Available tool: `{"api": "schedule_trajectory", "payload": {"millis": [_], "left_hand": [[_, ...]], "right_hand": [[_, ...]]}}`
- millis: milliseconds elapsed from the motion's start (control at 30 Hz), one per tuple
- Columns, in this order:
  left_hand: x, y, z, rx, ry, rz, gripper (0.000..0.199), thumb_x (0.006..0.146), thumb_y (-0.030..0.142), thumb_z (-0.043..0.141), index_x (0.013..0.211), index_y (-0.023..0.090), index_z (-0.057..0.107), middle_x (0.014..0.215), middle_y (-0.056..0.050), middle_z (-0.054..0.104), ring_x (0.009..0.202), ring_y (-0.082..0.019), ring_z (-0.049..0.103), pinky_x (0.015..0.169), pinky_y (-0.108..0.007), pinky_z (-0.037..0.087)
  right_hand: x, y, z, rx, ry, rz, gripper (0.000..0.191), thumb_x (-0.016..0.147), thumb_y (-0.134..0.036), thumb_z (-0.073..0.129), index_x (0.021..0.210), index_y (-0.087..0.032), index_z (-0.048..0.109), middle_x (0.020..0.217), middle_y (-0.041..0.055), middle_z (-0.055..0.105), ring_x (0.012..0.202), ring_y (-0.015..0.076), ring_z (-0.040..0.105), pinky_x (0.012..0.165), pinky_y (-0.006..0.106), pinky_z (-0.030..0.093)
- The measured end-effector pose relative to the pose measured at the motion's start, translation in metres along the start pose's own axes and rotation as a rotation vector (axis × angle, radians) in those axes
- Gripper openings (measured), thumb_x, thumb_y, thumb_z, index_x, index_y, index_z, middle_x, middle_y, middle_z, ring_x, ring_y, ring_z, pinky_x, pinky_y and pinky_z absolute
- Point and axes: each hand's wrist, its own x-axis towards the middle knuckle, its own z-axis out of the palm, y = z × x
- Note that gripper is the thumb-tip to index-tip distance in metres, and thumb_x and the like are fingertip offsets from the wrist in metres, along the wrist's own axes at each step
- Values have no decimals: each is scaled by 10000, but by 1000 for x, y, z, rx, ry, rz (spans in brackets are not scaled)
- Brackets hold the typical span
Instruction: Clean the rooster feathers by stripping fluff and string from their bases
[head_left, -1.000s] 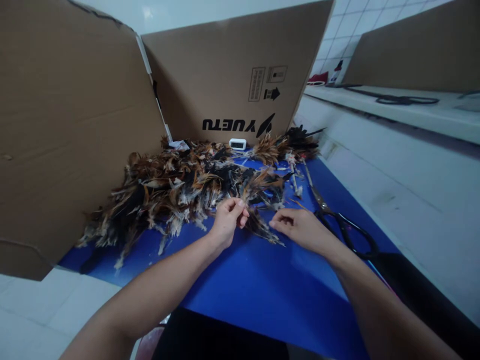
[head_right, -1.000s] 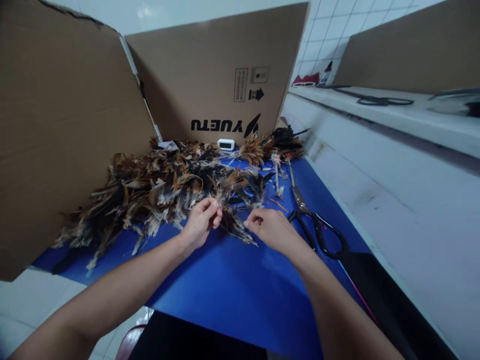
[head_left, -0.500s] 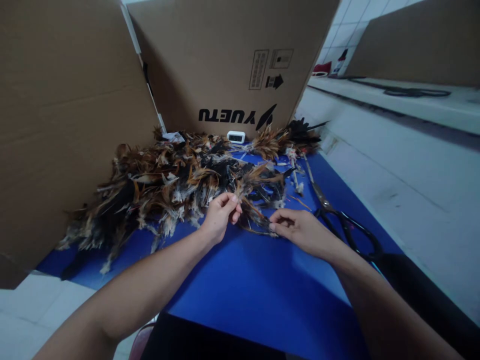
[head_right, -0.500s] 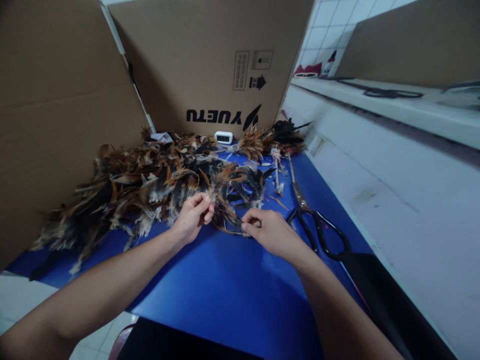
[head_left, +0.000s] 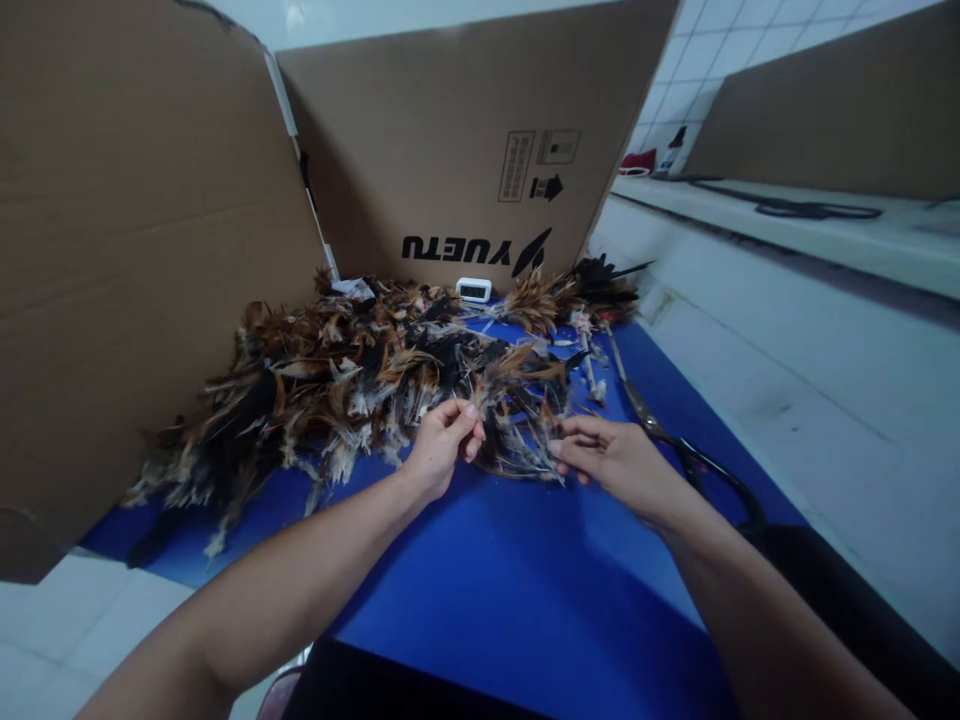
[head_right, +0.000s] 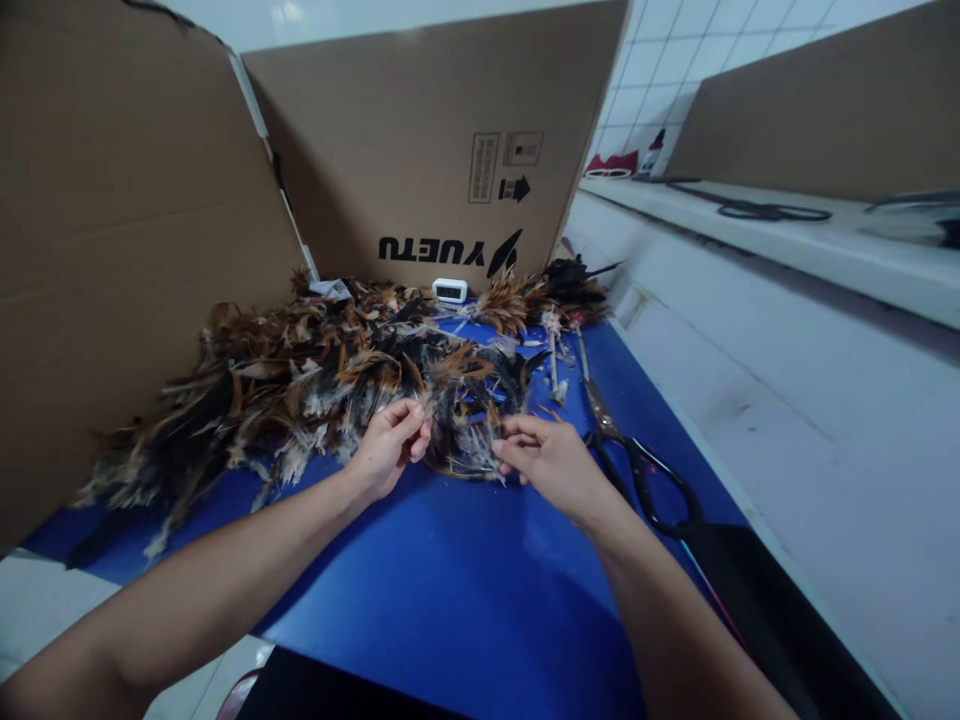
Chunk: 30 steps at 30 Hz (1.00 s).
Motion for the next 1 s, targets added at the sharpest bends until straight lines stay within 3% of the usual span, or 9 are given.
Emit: {"api": "schedule_trajectory", "payload": {"millis": [233,433,600,700,867,1000], "left_hand": [[-1,-2,-1,-4,-15,-7,255,771,355,623,701,151,487,581,38,522,397,-31,393,388,-162,271],[-2,0,1,4,-29,-27,289,760,384,633,683,147,486,567,40,516,393,-26,392,390,-156,276],[-5,0,4,-5,-97,-60,325,722,419,665,709,146,490,652,16,580,413,-34,459,392,-156,319],[-8,-4,5,11,-179,-136,332,728,443,655,759,156,492,557,12,585,445,-78,530,428,-172,392],[-14,-8,9,27,-308,-203,359,707,458,669,769,142,512,539,-2,583,491,-108,579,451,-192,455],[-16,-10,12,55,-347,-231,389,673,476,690,745,135,516,548,11,559,486,-100,567,444,-199,467]], "right_hand": [[0,-1,-4,-37,63,-88,317,764,-444,590,603,-174,548,559,-11,567,451,86,453,483,243,354],[0,-5,-4,72,174,-91,291,693,-449,662,657,-167,600,533,-17,544,491,102,473,476,230,376],[2,-2,-1,68,145,-130,299,692,-455,658,697,-157,644,561,11,600,485,113,494,463,241,391],[3,2,2,85,117,-163,276,675,-413,685,789,-163,670,586,12,614,528,140,535,458,246,417],[3,13,9,99,91,-268,200,693,-366,669,665,-169,647,602,16,610,433,112,491,400,245,412],[3,21,15,94,15,-360,196,763,-317,583,637,-177,636,615,15,608,489,123,519,430,239,426]]}}
